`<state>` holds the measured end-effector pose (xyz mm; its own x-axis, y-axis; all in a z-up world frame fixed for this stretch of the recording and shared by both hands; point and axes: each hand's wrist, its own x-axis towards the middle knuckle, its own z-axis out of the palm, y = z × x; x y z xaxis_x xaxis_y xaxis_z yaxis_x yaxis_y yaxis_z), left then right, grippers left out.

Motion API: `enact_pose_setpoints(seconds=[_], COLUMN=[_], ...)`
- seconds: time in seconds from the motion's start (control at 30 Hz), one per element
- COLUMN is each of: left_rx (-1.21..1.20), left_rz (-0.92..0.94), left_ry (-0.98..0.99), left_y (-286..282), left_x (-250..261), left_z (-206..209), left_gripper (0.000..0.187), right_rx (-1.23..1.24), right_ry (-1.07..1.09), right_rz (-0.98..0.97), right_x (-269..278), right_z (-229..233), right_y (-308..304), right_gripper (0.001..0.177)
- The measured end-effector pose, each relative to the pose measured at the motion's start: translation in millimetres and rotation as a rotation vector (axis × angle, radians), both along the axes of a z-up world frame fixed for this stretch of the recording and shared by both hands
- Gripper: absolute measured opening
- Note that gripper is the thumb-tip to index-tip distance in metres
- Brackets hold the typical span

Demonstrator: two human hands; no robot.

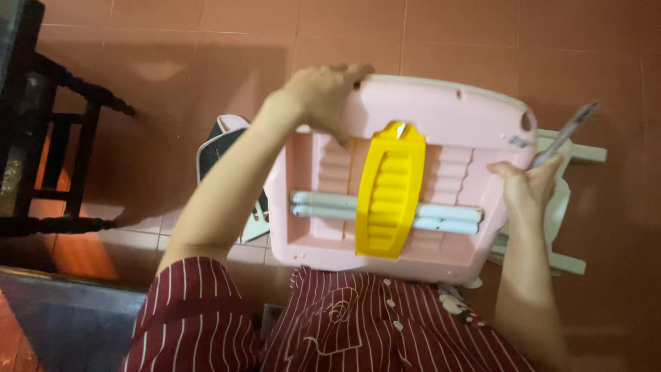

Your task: The person disassembles a pink and white baby high chair. They remove the tray, seat cushion, and backrest, then use a pen to loosen screws and detach the legs and base components.

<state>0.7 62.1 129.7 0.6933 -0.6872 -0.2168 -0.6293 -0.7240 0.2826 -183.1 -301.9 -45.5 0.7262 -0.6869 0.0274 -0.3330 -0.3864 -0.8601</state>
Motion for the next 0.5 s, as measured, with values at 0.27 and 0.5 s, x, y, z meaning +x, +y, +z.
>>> enact_pose_setpoints(seconds=[0.27, 0.5], left_rx=[-0.083, -0.101], left_rz=[0.18, 0.144], left_ry=[-0.271, -0.36], left_y=[10, 4], left_x=[-11, -10], left_z=[-61, -78], left_gripper=[0.099, 0.092], right_rx=[0.047, -0.067], right_ry=[-0.27, -0.434], right_rz=[0.164, 0.41], right_x=[16, 4], right_z=[-40, 12], right_y=[4, 81], right_gripper=[0.059, 0.017])
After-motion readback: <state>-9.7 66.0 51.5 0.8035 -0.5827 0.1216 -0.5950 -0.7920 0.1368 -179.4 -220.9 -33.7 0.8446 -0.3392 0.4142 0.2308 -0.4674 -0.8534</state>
